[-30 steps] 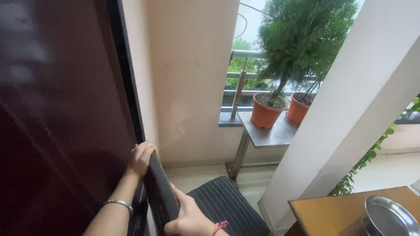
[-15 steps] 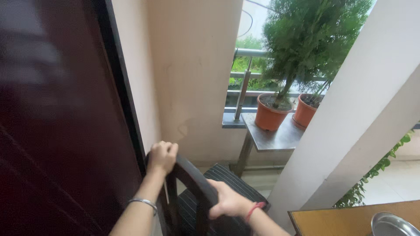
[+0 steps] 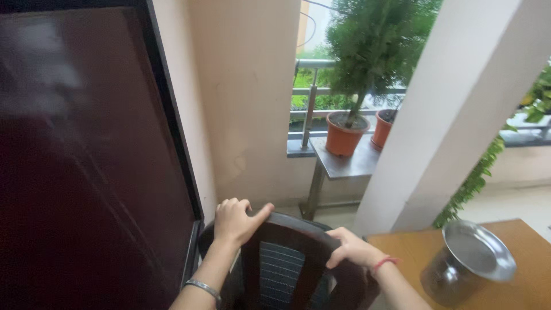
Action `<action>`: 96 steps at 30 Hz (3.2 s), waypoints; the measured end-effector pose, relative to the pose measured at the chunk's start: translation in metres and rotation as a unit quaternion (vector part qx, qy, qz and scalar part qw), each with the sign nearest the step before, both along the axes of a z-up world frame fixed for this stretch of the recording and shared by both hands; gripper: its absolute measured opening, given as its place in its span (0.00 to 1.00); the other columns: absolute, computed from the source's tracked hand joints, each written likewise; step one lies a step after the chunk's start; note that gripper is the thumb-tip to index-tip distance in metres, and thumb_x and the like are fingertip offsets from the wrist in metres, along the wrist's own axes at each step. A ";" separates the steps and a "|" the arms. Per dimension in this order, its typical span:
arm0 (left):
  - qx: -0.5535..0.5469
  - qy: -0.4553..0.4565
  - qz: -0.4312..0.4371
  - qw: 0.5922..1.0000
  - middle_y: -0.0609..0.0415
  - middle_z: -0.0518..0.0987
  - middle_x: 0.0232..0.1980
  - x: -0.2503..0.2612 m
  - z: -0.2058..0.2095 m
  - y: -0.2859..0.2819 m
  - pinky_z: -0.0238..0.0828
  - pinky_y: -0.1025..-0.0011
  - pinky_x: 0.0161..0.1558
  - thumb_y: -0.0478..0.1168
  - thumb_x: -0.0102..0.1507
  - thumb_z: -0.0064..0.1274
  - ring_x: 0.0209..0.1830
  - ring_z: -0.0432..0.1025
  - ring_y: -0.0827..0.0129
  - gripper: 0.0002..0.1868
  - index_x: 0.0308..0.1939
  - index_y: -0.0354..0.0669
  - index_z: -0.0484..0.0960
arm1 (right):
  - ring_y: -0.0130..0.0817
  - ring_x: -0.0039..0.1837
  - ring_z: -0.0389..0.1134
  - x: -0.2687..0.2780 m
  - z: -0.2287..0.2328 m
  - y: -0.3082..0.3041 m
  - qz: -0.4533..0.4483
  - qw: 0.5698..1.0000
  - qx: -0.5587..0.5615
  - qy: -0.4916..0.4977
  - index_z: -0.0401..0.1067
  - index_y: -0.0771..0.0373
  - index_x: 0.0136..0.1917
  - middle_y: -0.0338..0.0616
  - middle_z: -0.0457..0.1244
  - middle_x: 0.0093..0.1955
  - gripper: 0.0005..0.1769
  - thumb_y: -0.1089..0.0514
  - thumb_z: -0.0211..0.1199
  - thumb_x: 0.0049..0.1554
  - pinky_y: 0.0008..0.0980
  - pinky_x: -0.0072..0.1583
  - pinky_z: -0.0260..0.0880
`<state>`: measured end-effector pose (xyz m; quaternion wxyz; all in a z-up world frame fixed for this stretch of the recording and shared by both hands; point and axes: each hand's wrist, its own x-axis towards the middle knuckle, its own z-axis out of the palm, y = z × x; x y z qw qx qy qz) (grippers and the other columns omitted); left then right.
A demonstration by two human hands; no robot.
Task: The person moves a chair aside, then sprays cleaning liquid onto a frosted glass door and wipes the glass surface and the black frame with a cloth.
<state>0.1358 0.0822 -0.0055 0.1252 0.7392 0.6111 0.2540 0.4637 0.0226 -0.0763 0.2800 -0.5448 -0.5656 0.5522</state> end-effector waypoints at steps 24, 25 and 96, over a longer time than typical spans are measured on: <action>-0.317 0.044 0.001 0.947 0.50 0.88 0.36 -0.077 0.023 -0.340 0.77 0.68 0.46 0.37 0.44 0.64 0.39 0.83 0.65 0.16 0.36 0.43 0.91 | 0.29 0.37 0.72 -0.068 0.010 -0.278 0.002 0.973 0.153 -0.173 0.85 0.63 0.38 0.43 0.73 0.33 0.26 0.42 0.81 0.33 0.29 0.44 0.72; -0.309 0.040 -0.001 0.950 0.51 0.88 0.35 -0.076 0.022 -0.360 0.77 0.69 0.46 0.36 0.43 0.64 0.38 0.82 0.66 0.16 0.35 0.43 0.91 | 0.29 0.37 0.73 -0.067 0.009 -0.294 0.002 0.975 0.152 -0.162 0.85 0.63 0.39 0.43 0.74 0.33 0.26 0.42 0.81 0.32 0.28 0.44 0.72; -0.366 -0.012 -0.009 0.931 0.41 0.85 0.41 -0.047 0.074 -1.439 0.75 0.66 0.44 0.36 0.38 0.63 0.42 0.80 0.58 0.30 0.45 0.26 0.83 | 0.30 0.47 0.69 -0.012 0.084 -1.317 0.137 0.965 0.150 -0.164 0.76 0.62 0.43 0.42 0.69 0.43 0.33 0.46 0.89 0.30 0.29 0.52 0.68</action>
